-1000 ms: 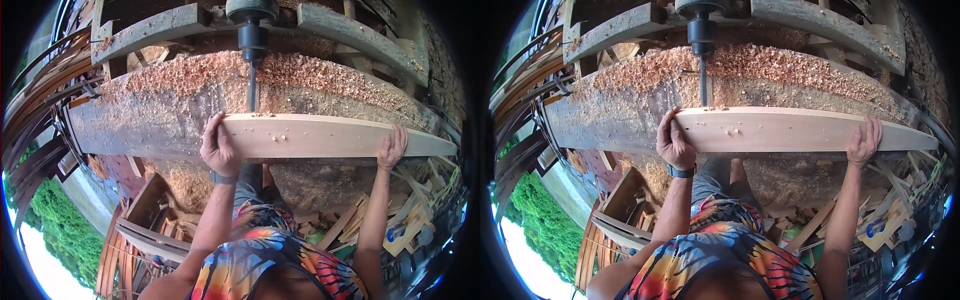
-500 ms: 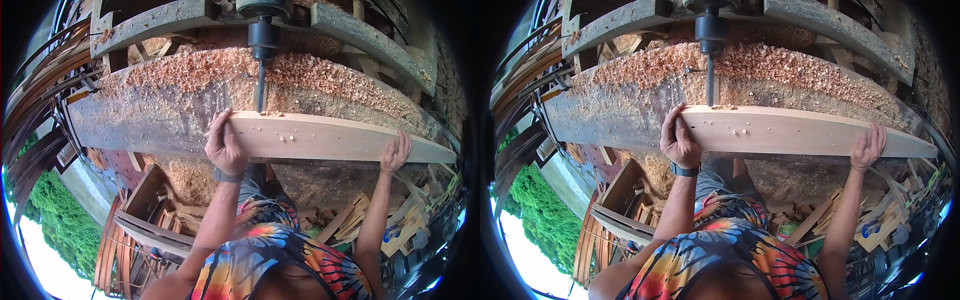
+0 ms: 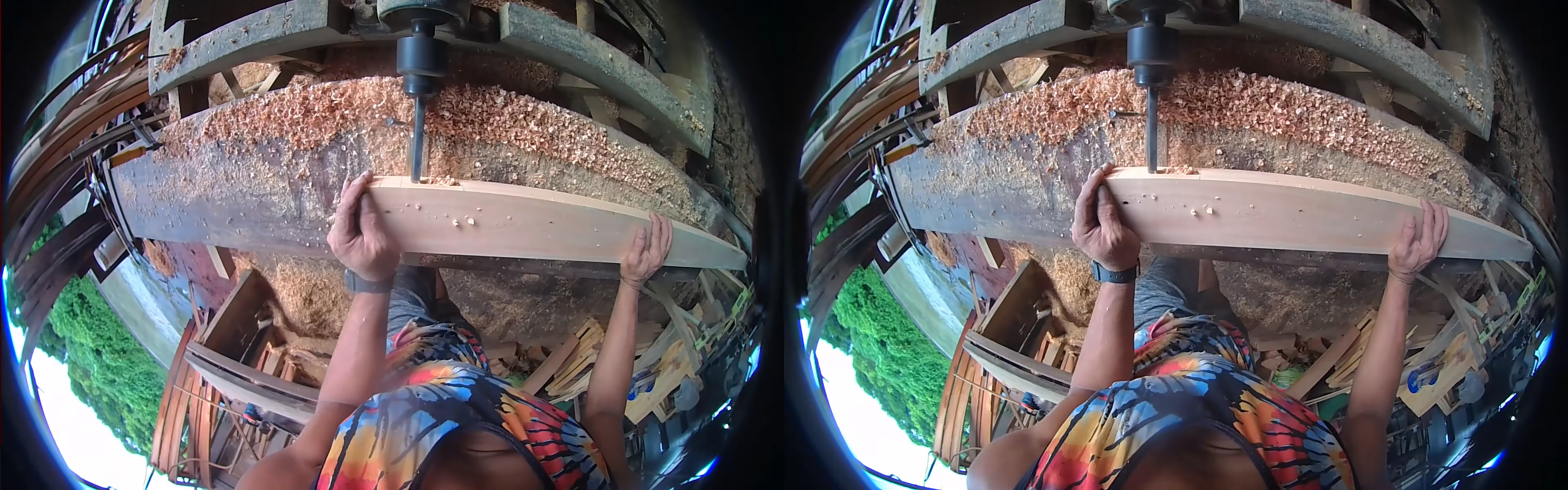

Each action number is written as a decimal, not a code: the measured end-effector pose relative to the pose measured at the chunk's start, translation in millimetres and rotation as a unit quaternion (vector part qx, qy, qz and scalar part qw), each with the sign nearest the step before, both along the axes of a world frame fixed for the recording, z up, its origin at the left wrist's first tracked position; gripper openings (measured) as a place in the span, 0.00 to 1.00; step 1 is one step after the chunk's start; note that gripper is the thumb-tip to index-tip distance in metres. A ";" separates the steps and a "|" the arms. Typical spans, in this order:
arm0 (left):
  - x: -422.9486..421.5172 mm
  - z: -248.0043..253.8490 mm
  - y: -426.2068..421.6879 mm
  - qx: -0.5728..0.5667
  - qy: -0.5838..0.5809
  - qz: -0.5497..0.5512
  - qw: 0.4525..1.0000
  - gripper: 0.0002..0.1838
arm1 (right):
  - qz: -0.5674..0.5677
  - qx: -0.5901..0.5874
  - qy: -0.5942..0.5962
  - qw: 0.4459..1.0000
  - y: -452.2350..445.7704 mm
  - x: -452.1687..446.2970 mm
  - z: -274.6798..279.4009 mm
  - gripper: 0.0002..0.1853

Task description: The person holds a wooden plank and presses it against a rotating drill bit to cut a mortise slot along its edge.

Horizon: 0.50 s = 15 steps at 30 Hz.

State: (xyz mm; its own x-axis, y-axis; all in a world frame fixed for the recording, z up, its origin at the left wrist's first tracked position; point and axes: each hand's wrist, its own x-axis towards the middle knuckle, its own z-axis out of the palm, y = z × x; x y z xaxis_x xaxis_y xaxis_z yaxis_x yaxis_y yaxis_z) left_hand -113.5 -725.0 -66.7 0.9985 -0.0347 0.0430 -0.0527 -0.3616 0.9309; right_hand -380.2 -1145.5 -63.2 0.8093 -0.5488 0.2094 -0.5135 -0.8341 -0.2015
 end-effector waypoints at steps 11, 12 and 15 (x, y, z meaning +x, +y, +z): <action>6.6 0.0 -8.1 -0.013 -0.016 0.023 1.000 0.14 | 0.002 -0.003 -0.007 1.000 1.2 8.9 3.2 0.24; 7.8 -1.2 -9.6 -0.028 -0.018 0.028 0.999 0.14 | 0.000 -0.003 -0.007 1.000 1.2 9.0 3.2 0.24; 11.8 -4.1 -13.5 -0.081 -0.009 0.054 0.995 0.12 | -0.005 -0.012 -0.004 1.000 0.5 11.7 1.7 0.23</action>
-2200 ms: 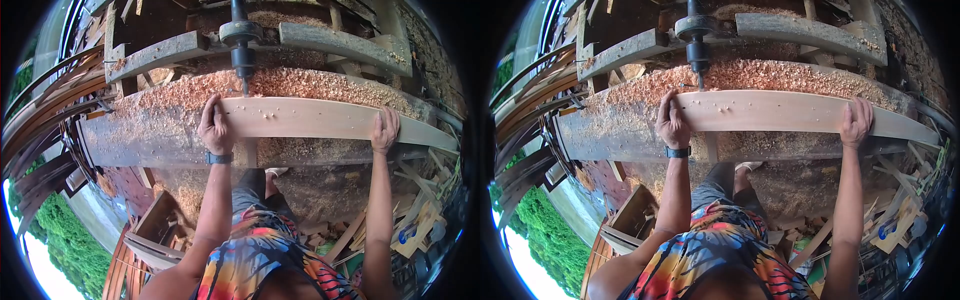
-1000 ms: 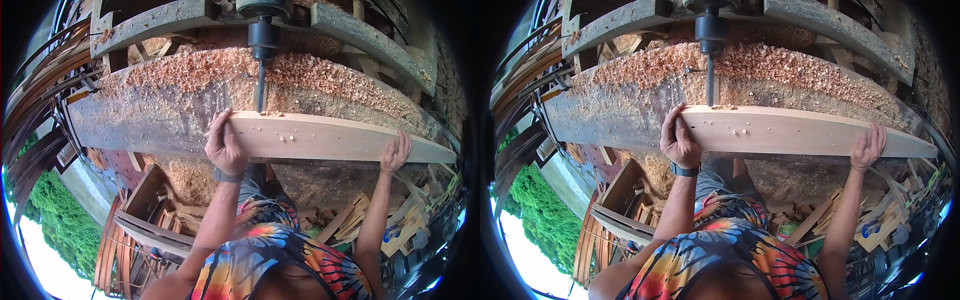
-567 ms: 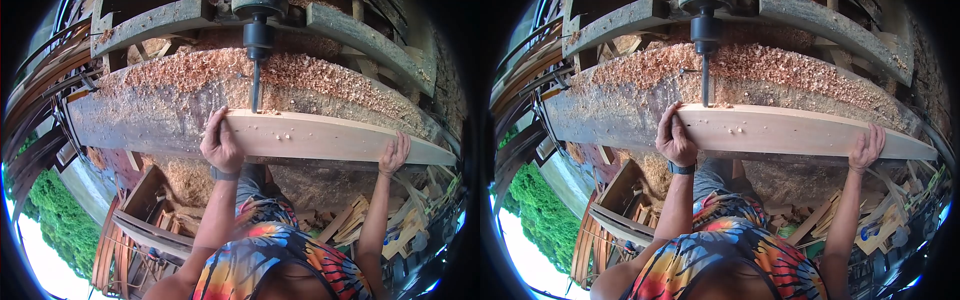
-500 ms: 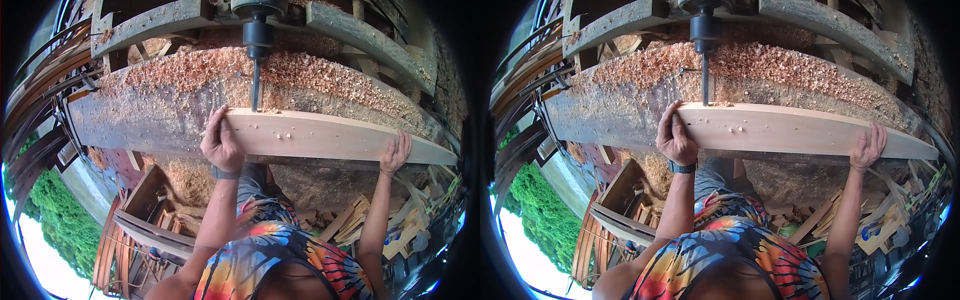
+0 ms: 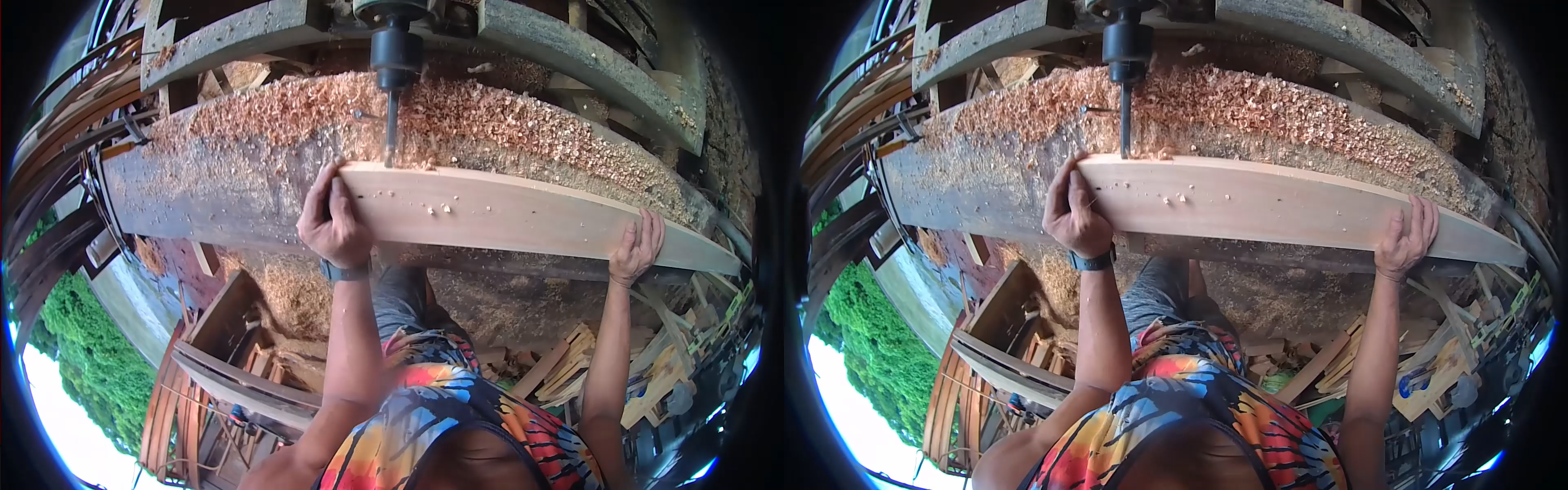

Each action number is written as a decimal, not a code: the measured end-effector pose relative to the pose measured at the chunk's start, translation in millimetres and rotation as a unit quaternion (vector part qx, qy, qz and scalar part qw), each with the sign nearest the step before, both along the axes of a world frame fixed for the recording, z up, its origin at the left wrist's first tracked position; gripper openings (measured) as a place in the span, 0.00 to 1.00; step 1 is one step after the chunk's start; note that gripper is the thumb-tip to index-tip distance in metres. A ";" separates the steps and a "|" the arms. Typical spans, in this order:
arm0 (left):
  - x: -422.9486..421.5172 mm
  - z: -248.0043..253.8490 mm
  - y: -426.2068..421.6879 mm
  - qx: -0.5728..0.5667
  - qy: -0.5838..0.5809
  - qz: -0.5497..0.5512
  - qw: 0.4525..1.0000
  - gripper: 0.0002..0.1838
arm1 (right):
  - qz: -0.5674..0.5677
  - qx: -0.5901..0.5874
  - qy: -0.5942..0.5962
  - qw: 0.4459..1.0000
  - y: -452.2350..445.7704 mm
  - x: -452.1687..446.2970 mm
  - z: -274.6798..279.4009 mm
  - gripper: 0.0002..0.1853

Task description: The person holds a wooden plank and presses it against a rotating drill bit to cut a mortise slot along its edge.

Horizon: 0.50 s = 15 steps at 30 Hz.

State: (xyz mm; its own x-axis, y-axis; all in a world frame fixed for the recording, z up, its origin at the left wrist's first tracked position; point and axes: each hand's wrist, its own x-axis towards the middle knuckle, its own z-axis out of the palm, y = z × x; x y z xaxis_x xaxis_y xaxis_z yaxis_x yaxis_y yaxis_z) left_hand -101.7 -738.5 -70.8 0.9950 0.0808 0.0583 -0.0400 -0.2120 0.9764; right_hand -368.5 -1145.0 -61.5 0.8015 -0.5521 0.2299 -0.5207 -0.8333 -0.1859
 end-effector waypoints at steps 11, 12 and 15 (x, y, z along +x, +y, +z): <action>5.9 2.1 -16.0 0.028 0.006 0.108 0.994 0.09 | 0.008 -0.017 0.009 1.000 -4.1 10.1 1.2 0.21; 8.9 2.2 -17.5 0.029 0.006 0.108 0.994 0.09 | 0.008 -0.017 0.006 1.000 -4.4 12.5 1.5 0.21; 15.1 3.0 -21.7 0.030 0.009 0.104 0.994 0.09 | 0.003 -0.015 0.000 1.000 -5.1 16.5 2.4 0.21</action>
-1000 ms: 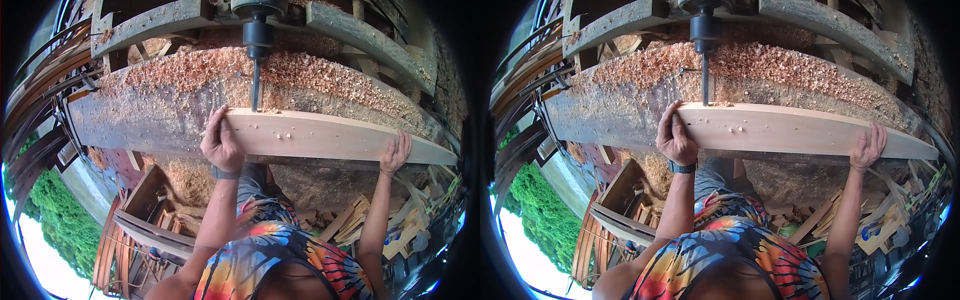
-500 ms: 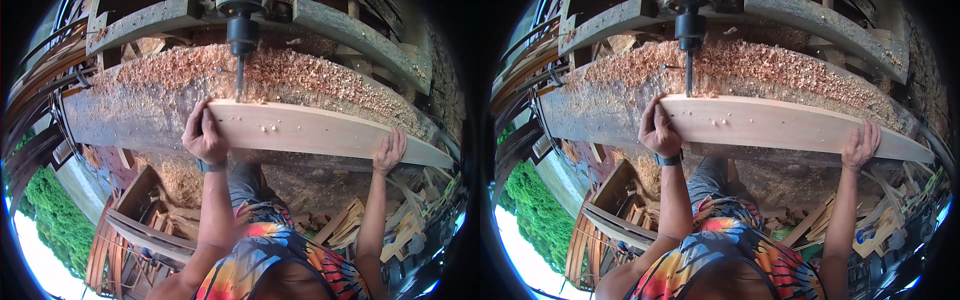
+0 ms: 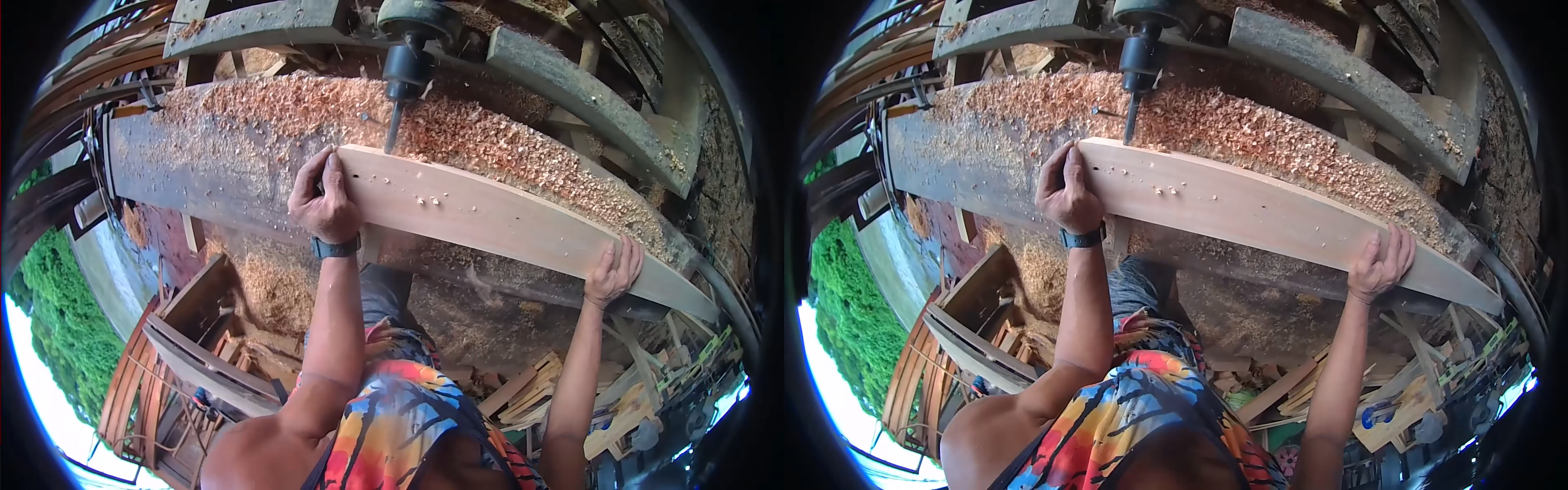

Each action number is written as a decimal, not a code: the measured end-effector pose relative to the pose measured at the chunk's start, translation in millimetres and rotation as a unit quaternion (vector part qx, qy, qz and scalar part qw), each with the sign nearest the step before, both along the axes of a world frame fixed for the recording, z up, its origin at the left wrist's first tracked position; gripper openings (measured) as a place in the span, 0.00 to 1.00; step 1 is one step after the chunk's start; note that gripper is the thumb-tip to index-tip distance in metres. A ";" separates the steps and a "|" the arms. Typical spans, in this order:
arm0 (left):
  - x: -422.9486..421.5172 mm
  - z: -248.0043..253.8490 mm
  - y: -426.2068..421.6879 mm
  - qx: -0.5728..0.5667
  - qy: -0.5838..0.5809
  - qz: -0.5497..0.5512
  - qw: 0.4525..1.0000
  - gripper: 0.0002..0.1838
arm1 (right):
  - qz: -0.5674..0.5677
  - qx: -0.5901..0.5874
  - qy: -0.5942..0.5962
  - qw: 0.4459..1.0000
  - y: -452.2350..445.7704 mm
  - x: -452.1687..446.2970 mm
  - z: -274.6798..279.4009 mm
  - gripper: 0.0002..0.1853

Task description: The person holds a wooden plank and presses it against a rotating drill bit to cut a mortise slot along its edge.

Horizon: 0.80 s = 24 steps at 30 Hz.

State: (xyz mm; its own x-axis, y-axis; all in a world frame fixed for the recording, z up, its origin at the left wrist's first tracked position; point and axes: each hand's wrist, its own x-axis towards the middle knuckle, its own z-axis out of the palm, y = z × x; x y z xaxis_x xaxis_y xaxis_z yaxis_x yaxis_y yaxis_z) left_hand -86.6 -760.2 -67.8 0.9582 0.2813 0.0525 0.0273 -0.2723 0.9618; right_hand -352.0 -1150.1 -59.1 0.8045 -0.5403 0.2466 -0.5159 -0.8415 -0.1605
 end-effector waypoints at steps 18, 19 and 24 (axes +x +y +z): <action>28.9 -3.1 -10.5 -0.006 0.013 -0.067 0.998 0.12 | -0.031 0.005 -0.008 0.999 -6.7 13.6 -2.5 0.21; 31.6 -6.9 -9.4 -0.025 0.008 -0.085 0.996 0.13 | -0.031 0.006 -0.010 0.999 -5.9 14.8 -1.6 0.21; 37.4 -4.7 1.3 -0.025 0.016 -0.188 0.982 0.16 | -0.041 0.001 -0.026 0.999 -8.9 9.4 -9.6 0.20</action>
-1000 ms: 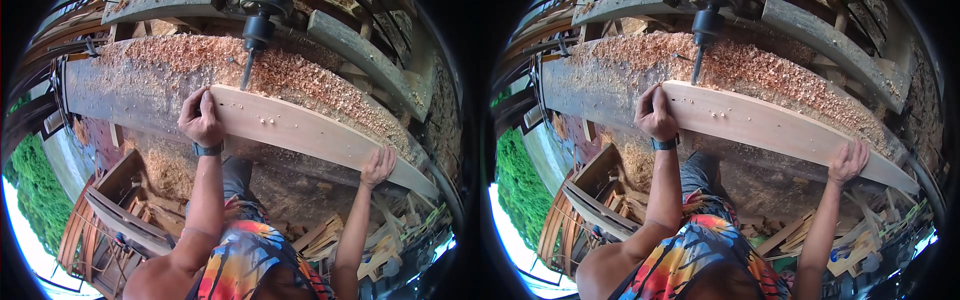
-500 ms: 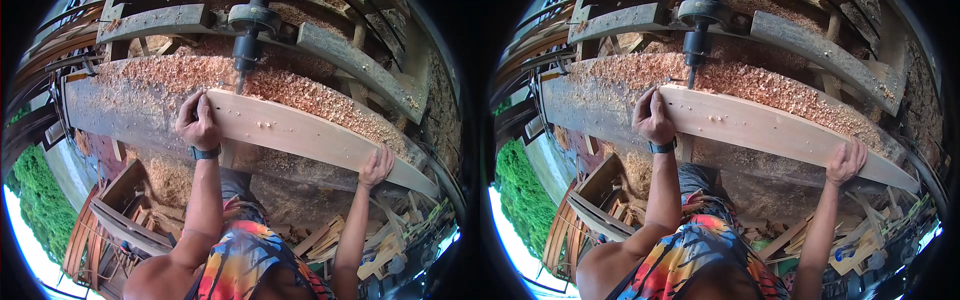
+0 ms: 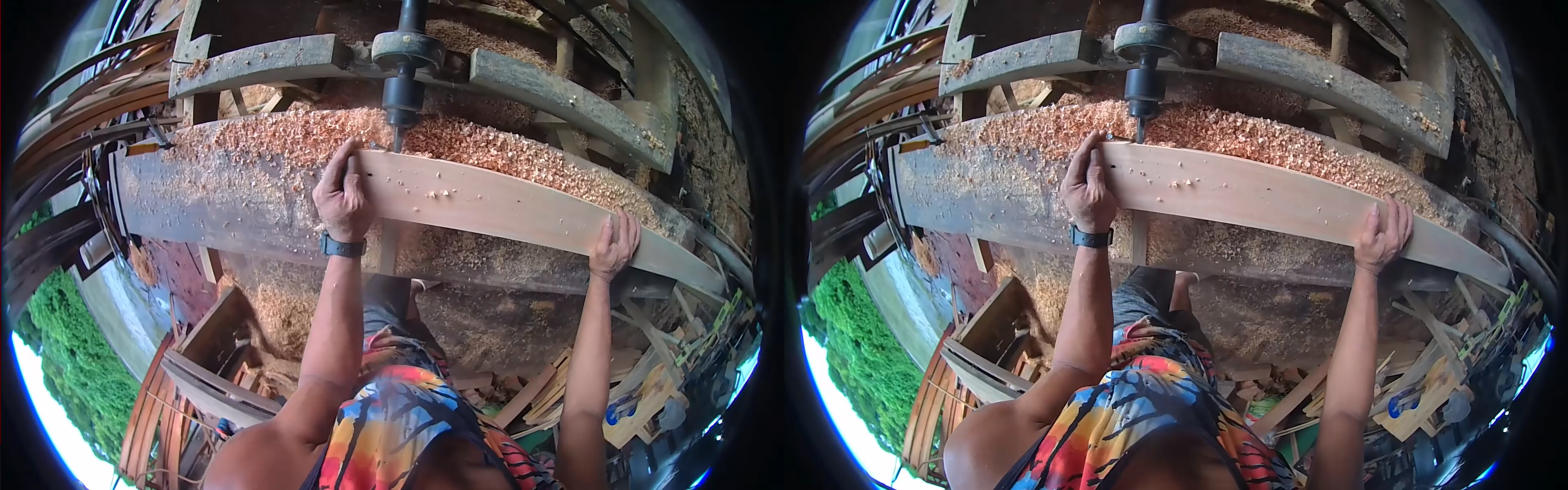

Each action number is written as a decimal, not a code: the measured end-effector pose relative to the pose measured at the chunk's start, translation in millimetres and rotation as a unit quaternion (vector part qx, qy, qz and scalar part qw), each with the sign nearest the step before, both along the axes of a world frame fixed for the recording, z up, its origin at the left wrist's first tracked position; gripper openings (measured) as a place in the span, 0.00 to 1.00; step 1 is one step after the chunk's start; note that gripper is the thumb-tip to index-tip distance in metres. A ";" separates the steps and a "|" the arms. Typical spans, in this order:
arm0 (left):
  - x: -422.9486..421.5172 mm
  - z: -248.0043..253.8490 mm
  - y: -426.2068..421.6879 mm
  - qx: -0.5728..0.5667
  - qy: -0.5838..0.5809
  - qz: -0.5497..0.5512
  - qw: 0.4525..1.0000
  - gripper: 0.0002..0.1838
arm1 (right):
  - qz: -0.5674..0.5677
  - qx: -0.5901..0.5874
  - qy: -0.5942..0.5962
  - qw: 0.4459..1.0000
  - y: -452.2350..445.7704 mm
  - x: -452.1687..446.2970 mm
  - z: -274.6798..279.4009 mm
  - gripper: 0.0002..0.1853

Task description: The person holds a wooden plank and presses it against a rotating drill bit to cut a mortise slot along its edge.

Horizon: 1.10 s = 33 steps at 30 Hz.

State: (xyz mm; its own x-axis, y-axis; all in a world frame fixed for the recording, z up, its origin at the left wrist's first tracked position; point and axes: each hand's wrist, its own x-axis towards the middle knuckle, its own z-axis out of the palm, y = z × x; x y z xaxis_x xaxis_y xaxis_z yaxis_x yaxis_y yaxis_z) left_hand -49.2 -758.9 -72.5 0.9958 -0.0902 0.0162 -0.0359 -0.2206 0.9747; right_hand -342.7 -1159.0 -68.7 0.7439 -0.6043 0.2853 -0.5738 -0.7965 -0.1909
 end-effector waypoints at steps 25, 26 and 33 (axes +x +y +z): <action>-69.9 24.6 30.5 0.100 0.043 0.027 0.994 0.15 | 0.045 0.031 0.039 0.998 16.6 -31.2 12.7 0.23; -70.1 24.4 31.1 0.103 0.045 0.027 0.993 0.15 | 0.045 0.031 0.041 0.998 15.9 -31.7 11.5 0.23; -68.8 24.1 30.1 0.107 0.051 0.021 0.993 0.16 | 0.038 0.031 0.045 0.998 13.8 -32.7 11.4 0.23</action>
